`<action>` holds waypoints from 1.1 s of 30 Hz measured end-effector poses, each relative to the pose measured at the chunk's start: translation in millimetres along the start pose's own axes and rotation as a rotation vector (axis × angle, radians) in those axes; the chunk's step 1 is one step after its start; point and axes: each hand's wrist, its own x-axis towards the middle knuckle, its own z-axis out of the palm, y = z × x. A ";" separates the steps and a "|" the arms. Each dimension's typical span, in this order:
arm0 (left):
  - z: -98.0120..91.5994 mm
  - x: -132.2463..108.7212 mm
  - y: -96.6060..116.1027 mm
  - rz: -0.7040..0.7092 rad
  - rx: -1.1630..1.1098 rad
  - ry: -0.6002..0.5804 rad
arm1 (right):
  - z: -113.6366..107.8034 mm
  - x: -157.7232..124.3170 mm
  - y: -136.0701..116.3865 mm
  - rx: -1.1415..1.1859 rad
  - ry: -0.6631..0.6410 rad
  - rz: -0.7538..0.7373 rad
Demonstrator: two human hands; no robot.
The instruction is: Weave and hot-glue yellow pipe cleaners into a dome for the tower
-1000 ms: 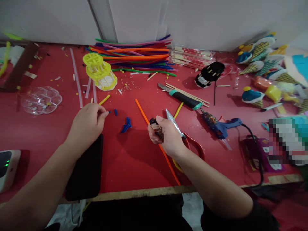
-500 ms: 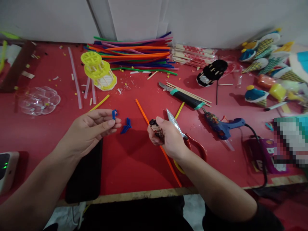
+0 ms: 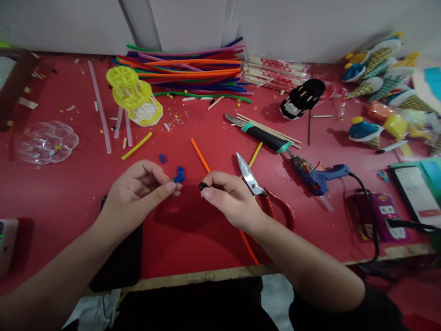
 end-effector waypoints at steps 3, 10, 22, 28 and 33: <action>3.1 -3.5 -0.9 -0.001 -0.011 -0.056 | 0.6 0.7 -2.1 -0.024 0.011 0.001; 3.2 -4.6 -2.5 0.068 0.046 -0.094 | 1.7 -2.5 -3.2 -0.141 -0.011 0.010; 1.2 -5.0 -3.8 0.080 0.049 -0.089 | 3.7 -2.3 -8.0 -0.219 -0.001 0.000; 0.8 -4.5 -4.0 0.081 0.069 -0.100 | 2.8 -2.0 -8.9 -0.266 0.006 -0.030; 0.1 -4.3 -4.2 0.086 0.081 -0.132 | 2.2 -1.1 -8.3 -0.300 0.035 -0.055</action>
